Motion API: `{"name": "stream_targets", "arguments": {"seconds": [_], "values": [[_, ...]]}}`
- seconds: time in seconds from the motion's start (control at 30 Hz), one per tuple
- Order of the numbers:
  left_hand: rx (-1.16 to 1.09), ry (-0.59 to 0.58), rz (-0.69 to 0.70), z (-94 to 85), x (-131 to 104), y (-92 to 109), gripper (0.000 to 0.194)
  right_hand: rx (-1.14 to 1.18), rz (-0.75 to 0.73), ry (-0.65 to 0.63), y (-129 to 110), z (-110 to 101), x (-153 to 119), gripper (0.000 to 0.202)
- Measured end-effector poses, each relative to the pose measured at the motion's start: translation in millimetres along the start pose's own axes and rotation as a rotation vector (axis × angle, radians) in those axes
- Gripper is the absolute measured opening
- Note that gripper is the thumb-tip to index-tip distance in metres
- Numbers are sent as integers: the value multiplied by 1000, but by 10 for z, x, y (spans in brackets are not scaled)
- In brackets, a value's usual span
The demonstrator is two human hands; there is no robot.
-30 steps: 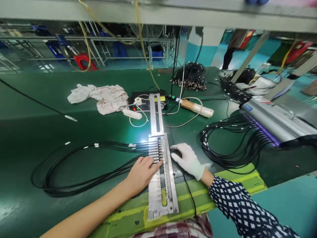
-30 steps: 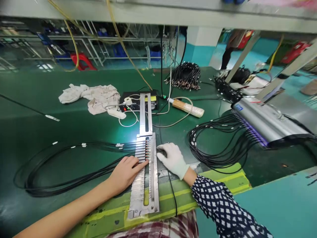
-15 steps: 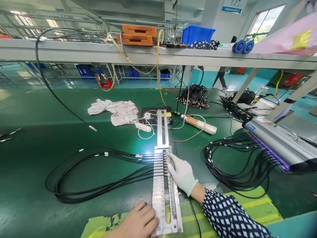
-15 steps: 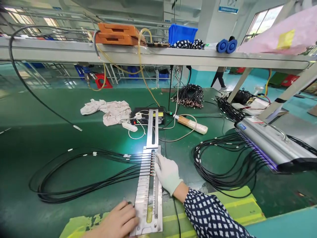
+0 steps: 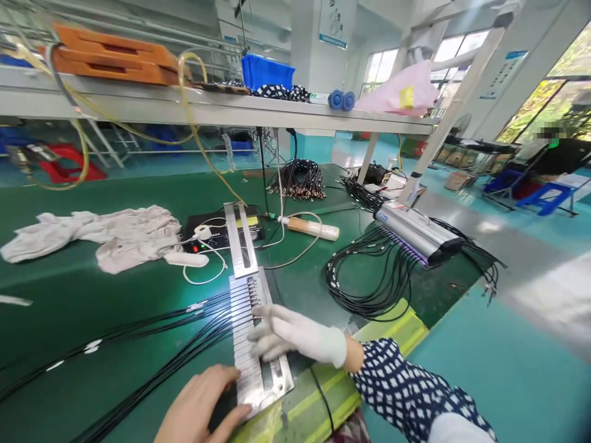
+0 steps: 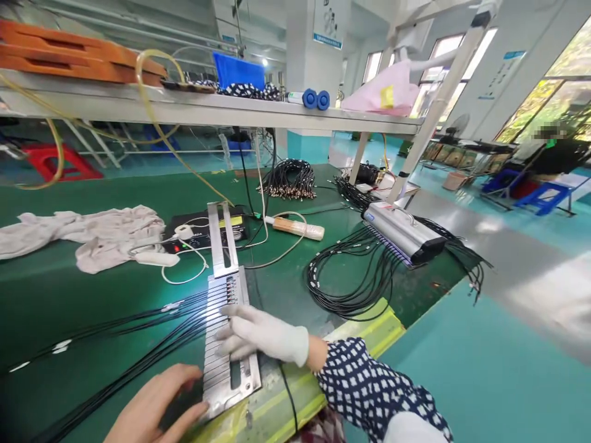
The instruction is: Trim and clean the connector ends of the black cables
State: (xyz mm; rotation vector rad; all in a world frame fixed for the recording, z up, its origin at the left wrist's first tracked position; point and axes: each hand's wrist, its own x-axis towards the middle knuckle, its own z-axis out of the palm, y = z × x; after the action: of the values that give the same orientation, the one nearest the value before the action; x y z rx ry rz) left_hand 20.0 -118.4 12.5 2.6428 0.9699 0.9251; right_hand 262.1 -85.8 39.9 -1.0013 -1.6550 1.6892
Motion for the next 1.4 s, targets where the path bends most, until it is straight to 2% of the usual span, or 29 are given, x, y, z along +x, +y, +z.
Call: {"name": "stream_targets", "arguments": {"seconds": [0.07,0.1,0.2,0.27,0.4,0.5,0.6,0.67,0.73,0.83,0.9,0.97,1.0,1.1,1.17,1.23,1.33,1.4], "values": [[61,4,34,-27,155,57,27,347,15,-200,-35,69,-201,81],[89,-31,61,-24,221,94,25,413,31,-234,-50,89,-280,82],[174,-136,135,1,339,211,32,452,42,-239,-92,114,-426,83],[210,-202,198,-3,354,269,30,452,54,-265,-119,116,-453,82],[125,-389,324,-116,320,301,21,480,199,-388,-168,98,-380,74],[51,-430,283,-311,256,290,19,585,276,-527,-216,64,-339,75],[-5,-436,178,-570,158,279,22,609,258,-529,-321,-41,-400,74],[-86,-434,119,-712,82,284,26,468,262,-526,-422,-162,-477,76],[-152,-427,92,-774,14,296,26,263,267,-565,-502,-301,-537,77],[-162,-427,84,-700,-26,287,27,72,198,-605,-464,-415,-519,71],[-144,-431,66,-588,7,254,31,11,158,-505,-314,-349,-433,67],[-101,-412,42,-469,76,226,37,-36,203,-318,-119,-174,-323,66],[-59,-391,30,-412,117,222,40,-16,245,-271,-31,-64,-272,70],[78,-345,46,-252,228,263,49,10,199,-238,112,241,-156,62],[118,-358,90,-166,272,313,46,-14,133,-210,98,354,-120,47],[113,-383,128,-114,288,353,39,-14,162,-176,28,386,-117,40],[37,-405,141,-126,281,366,35,43,283,-210,-122,360,-144,46],[-115,-431,142,-199,264,333,36,73,320,-275,-209,337,-152,53]]}}
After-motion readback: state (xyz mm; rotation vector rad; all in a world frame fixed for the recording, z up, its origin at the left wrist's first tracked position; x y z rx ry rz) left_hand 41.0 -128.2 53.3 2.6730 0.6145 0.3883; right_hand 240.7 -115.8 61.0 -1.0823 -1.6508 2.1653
